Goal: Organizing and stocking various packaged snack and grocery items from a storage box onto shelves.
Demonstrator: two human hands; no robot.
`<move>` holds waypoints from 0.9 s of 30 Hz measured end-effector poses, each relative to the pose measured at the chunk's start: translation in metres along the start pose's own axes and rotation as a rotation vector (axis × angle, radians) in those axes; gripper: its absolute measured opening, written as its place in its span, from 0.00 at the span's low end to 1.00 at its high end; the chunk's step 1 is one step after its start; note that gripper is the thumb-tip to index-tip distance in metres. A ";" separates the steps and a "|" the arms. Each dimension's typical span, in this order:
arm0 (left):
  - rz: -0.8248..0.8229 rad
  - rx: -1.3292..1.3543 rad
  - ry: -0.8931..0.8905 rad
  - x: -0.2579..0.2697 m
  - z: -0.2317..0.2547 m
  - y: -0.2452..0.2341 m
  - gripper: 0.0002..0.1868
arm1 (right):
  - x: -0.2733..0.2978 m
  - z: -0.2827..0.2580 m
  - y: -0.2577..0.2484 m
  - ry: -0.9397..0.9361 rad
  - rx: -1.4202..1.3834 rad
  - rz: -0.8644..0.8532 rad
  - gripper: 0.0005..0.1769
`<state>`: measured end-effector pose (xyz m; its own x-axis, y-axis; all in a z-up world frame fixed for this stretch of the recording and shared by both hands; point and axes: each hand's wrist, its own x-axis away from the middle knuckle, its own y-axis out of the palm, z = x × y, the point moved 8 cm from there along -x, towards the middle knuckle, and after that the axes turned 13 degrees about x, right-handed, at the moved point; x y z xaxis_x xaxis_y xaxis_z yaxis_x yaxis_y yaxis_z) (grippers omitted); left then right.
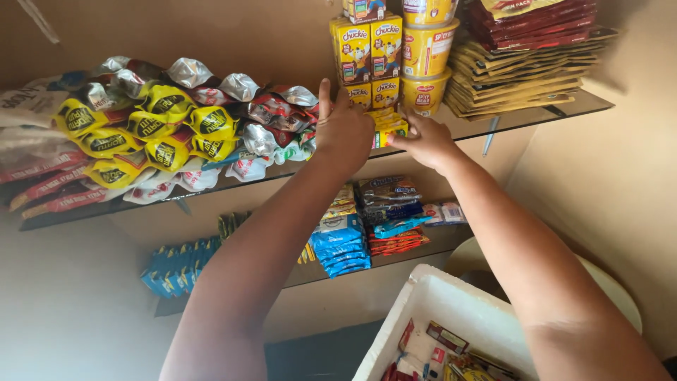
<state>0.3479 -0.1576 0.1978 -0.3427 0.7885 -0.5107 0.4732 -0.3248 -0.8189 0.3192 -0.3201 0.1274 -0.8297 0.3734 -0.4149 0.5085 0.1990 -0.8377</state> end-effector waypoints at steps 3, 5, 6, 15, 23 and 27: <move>0.031 0.022 0.017 0.003 0.002 -0.004 0.13 | -0.001 0.008 0.007 0.061 -0.235 -0.065 0.53; 0.064 0.020 0.032 0.007 0.002 -0.004 0.14 | -0.003 0.017 0.016 0.109 -0.272 -0.101 0.56; 0.098 0.021 0.049 0.010 0.003 -0.004 0.14 | -0.002 0.024 0.023 0.161 -0.306 -0.137 0.59; 0.443 0.244 0.279 0.069 0.059 -0.053 0.18 | 0.086 0.029 -0.045 -0.016 -0.219 0.536 0.42; 0.191 0.881 0.368 0.121 0.169 -0.019 0.15 | 0.238 0.059 -0.046 -0.003 -0.856 0.251 0.18; -0.062 1.402 0.293 0.153 0.237 0.025 0.13 | 0.323 0.083 -0.039 0.113 -0.911 0.062 0.12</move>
<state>0.1150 -0.1692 0.0372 -0.0748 0.8417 -0.5347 -0.7720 -0.3883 -0.5033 0.0121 -0.2826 -0.0041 -0.7918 0.4839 -0.3727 0.5759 0.7948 -0.1916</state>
